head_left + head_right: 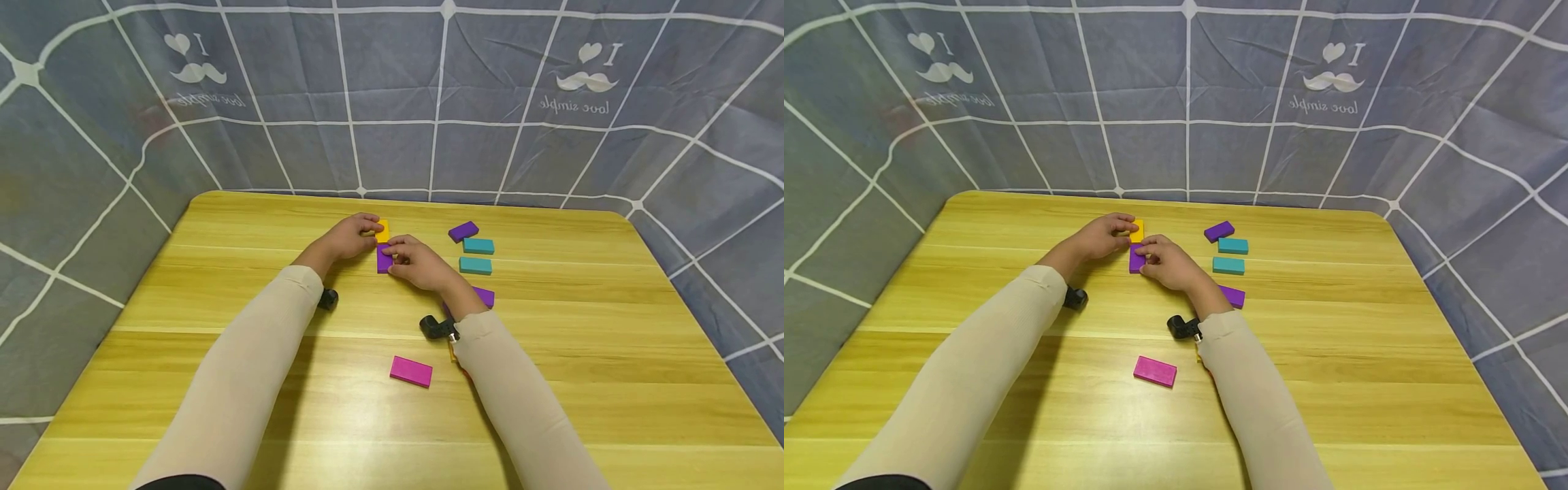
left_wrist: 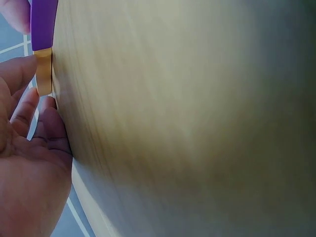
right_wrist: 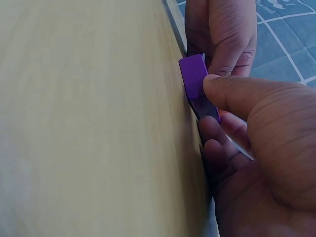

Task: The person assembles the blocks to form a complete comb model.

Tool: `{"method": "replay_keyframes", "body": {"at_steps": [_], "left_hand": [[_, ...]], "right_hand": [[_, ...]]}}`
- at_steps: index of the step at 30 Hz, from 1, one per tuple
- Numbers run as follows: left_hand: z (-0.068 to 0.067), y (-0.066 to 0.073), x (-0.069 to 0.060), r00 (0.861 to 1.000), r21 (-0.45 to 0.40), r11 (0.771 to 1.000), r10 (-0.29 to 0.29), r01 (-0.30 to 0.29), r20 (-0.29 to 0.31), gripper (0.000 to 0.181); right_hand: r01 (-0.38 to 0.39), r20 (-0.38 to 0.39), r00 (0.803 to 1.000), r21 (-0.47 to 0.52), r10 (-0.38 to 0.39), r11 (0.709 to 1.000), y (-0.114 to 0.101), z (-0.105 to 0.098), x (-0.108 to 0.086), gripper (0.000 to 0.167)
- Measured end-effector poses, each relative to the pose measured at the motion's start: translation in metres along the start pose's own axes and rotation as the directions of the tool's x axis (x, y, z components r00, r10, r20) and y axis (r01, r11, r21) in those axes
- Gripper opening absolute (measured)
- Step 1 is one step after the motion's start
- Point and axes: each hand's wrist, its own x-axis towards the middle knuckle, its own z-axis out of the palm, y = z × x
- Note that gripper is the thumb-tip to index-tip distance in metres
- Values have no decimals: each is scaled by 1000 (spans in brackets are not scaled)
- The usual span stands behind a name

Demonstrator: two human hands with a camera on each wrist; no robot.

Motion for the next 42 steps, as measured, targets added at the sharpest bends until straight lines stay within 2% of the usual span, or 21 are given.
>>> {"method": "replay_keyframes", "body": {"at_steps": [8, 17, 25, 42], "left_hand": [[0, 0, 0, 1000, 1, 1000, -3, 3, 3, 37], [-1, 2, -2, 1000, -40, 999, 7, -7, 0, 36], [-1, 0, 0, 1000, -54, 998, -14, 15, 13, 37], [-2, 1, 1, 1000, -66, 998, -18, 19, 17, 35]], "right_hand": [[-13, -2, 1000, -6, 13, 1000, -1, 1, 1, 39], [-17, -6, 1000, 1, 17, 1000, -1, 0, 0, 38], [-5, -16, 1000, -16, 5, 1000, -2, 1, 0, 39], [-17, -2, 1000, -40, 17, 999, -1, -1, 2, 40]]}}
